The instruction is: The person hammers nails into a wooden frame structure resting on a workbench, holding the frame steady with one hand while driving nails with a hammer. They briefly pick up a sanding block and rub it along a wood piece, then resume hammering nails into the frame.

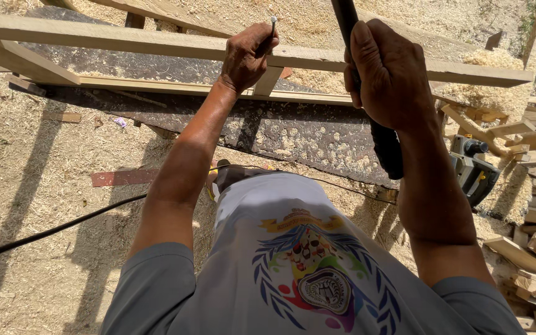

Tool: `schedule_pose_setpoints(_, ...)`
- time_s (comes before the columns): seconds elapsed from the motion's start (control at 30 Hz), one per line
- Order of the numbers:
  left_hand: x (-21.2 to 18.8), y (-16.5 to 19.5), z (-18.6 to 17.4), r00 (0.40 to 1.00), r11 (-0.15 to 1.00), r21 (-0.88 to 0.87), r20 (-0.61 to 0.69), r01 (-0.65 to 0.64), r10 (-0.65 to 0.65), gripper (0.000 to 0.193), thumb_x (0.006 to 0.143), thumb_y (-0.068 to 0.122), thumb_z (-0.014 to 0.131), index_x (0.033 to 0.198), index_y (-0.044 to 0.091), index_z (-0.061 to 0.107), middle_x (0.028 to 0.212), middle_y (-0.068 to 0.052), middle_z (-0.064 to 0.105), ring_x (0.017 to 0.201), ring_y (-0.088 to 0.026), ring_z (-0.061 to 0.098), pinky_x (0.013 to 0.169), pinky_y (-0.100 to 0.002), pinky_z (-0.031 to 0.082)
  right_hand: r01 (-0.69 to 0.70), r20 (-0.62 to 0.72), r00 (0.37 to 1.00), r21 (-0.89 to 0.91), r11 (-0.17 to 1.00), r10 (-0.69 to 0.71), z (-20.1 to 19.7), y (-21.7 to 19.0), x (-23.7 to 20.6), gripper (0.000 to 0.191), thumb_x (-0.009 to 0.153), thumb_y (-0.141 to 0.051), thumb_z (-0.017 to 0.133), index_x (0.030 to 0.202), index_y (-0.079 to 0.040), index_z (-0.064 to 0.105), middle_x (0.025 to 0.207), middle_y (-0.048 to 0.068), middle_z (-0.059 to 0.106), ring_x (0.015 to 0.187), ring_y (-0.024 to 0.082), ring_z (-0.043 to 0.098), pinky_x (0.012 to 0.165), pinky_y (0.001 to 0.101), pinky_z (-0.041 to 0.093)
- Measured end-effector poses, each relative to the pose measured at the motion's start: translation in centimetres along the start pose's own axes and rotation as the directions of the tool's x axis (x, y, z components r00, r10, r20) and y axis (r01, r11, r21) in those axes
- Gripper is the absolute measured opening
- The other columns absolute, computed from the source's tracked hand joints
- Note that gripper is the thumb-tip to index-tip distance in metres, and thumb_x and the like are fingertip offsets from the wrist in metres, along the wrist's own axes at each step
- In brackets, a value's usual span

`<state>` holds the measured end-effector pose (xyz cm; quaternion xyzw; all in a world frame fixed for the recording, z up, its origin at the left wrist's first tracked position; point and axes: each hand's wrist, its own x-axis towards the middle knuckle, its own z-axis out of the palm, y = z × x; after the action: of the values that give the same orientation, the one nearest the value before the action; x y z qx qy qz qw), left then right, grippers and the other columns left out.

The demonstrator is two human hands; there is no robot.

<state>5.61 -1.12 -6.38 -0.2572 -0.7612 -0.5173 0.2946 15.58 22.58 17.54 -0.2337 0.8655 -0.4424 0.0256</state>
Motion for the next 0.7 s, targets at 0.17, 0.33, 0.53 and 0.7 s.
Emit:
schedule_pose_setpoints(0.17,-0.2,-0.3,0.3,0.996,0.997,0.02,-0.056,-0.074,0.075,0.009,0.106,0.015,0.068,0.105,0.007,0.071,0.09,-0.006,0.074,0.081,-0.016,0.075,0.068,-0.031,0.064,0.136,-0.001,0.991,0.058,0.989,-0.136,-0.6,-2.2,0.9,0.053,0.123,-0.047,0.035,0.098,-0.005,0.054,0.062,0.003,0.052,0.048,0.01,0.056,0.042,0.0253,0.042)
schedule_pose_setpoints(0.33,-0.2,-0.4,0.6,0.996,0.999,-0.003,-0.073,-0.049,0.049,0.009,0.105,0.015,0.069,0.108,0.007,0.072,0.092,-0.007,0.075,0.082,-0.018,0.076,0.068,-0.032,0.064,0.091,0.016,0.996,0.063,0.994,-0.092,0.1,-1.8,0.8,0.053,0.122,-0.047,0.036,0.095,-0.005,0.054,0.062,0.004,0.051,0.047,0.01,0.056,0.042,0.0258,0.042)
schedule_pose_setpoints(0.53,-0.2,-0.3,0.9,0.995,0.998,0.01,-0.081,-0.066,0.066,0.011,0.104,0.014,0.071,0.112,0.007,0.072,0.093,-0.008,0.076,0.084,-0.019,0.076,0.071,-0.032,0.065,-0.138,0.04,0.988,-0.242,0.96,0.152,3.2,1.4,2.0,0.053,0.115,-0.05,0.033,0.091,-0.009,0.056,0.06,0.002,0.06,0.049,0.01,0.061,0.042,0.0302,0.045)
schedule_pose_setpoints(0.7,0.1,-0.2,0.9,0.995,0.998,0.044,-0.088,-0.041,0.045,0.01,0.102,0.014,0.073,0.11,0.008,0.074,0.092,-0.008,0.077,0.083,-0.02,0.077,0.071,-0.033,0.064,-0.134,0.104,0.981,-0.233,0.963,0.161,1.7,-1.7,2.2,0.055,0.114,-0.052,0.032,0.089,-0.009,0.057,0.059,0.003,0.059,0.046,0.011,0.059,0.043,0.0301,0.046)
